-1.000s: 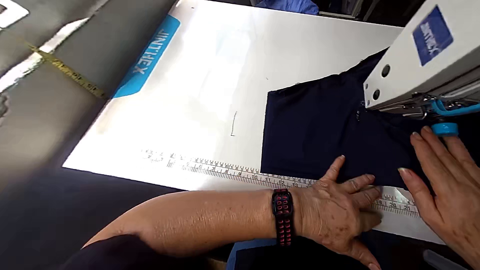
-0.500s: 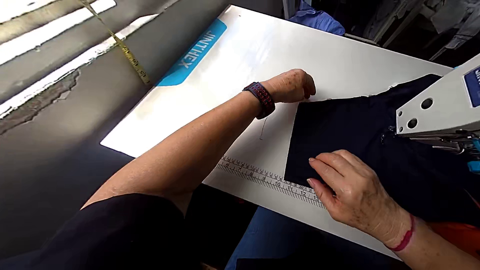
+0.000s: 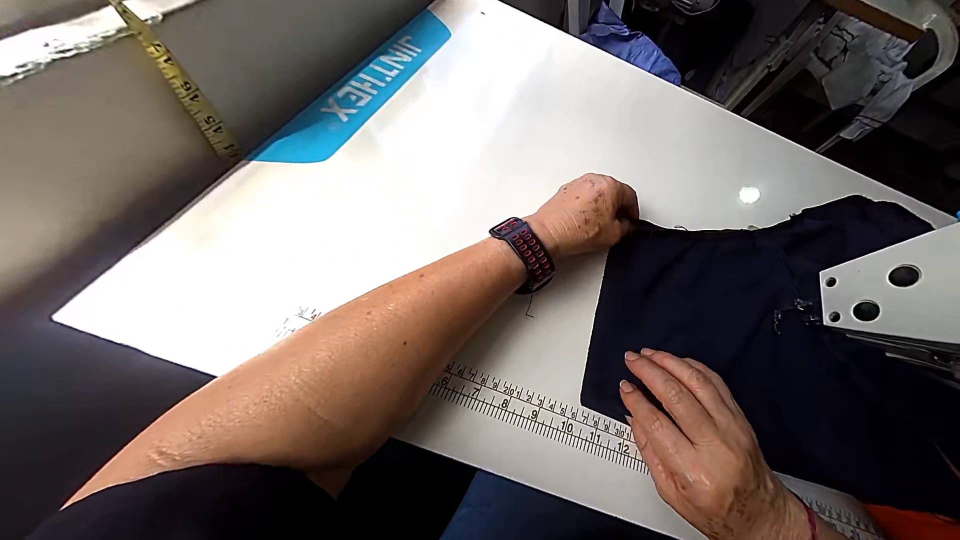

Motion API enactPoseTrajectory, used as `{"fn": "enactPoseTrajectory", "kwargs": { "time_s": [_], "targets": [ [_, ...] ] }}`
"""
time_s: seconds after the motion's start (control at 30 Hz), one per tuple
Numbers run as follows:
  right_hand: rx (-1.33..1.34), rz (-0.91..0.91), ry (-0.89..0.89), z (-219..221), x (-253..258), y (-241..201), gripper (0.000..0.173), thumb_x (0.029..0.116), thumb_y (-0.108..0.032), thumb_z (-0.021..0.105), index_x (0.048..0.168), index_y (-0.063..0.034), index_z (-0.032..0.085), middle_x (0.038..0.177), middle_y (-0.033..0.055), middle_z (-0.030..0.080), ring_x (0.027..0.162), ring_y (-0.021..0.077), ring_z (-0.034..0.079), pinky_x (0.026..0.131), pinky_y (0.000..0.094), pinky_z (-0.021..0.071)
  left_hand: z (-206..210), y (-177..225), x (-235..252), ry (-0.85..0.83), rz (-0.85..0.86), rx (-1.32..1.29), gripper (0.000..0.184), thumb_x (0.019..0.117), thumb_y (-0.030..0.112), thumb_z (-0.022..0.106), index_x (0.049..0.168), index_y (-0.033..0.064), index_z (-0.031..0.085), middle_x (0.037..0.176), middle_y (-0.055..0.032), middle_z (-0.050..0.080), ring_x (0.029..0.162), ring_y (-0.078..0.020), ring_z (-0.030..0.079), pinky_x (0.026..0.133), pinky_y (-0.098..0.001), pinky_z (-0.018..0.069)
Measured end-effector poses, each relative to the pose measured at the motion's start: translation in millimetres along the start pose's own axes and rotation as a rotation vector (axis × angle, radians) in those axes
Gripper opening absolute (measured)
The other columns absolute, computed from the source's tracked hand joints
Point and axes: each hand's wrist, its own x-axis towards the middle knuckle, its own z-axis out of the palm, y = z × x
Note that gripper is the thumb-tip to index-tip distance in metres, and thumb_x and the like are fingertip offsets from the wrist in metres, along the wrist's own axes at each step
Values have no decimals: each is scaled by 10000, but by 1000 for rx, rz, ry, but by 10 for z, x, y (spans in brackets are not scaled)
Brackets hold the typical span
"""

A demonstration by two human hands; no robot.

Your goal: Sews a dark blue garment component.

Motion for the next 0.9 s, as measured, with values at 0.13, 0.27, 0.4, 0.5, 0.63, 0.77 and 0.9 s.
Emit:
{"fn": "enactPoseTrajectory", "kwargs": {
  "time_s": [0.13, 0.27, 0.4, 0.5, 0.63, 0.77, 0.9],
  "targets": [
    [24, -19, -37, -8, -17, 10, 249, 1020, -114, 488, 1070, -86, 730, 1179, 98, 753, 1162, 254, 677, 1006, 357, 510, 62, 33, -15, 115, -5, 27, 297, 929, 74, 694, 1205, -30, 655, 1043, -212, 661, 960, -365, 659, 847, -547, 523],
    [53, -5, -58, -3, -2, -25, 287, 1019, -103, 459, 1119, -96, 728, 1231, 85, 739, 1212, 244, 655, 1040, 363, 486, 105, -7, -52, 418, 409, 41, 190, 806, -16, 581, 944, -15, 711, 908, -178, 649, 812, -300, 650, 684, -434, 534],
    [88, -6, -57, 43, -2, -62, 323, 1007, -68, 440, 1173, -88, 717, 1290, 85, 716, 1281, 242, 624, 1102, 385, 457, 199, 58, -45, 367, 579, 187, 179, 842, 163, 646, 881, 54, 783, 893, -135, 677, 857, -302, 646, 715, -441, 518],
    [153, -9, -123, 66, -49, -91, 433, 1099, -310, 371, 1298, -71, 673, 1410, 95, 647, 1388, 260, 537, 1175, 434, 382, 305, 18, 5, 307, 410, 228, 163, 848, 117, 761, 912, -23, 709, 879, -207, 679, 867, -410, 682, 736, -551, 540],
    [151, -42, -275, 29, -110, -151, 848, 1008, -721, 236, 1482, -76, 518, 1575, 98, 488, 1505, 259, 386, 1222, 511, 270, 214, -30, 27, 199, 200, 126, 113, 940, 93, 690, 923, 6, 759, 912, -189, 708, 896, -360, 699, 797, -546, 541],
    [293, 64, -228, -81, 107, -52, 901, 997, -741, 230, 1469, -37, 535, 1539, 113, 528, 1481, 239, 430, 1218, 545, 291, 200, -41, 23, 193, 151, 97, 135, 956, 77, 654, 956, -8, 759, 939, -202, 697, 915, -359, 691, 815, -537, 537],
    [66, 391, -152, 147, 472, 39, 960, 943, -748, 407, 1458, 55, 519, 1551, 260, 457, 1482, 404, 392, 1193, 621, 295, 183, -144, -89, 218, 182, 132, 84, 944, 49, 674, 952, 7, 746, 907, -160, 688, 835, -327, 688, 747, -548, 549]
  ]
}}
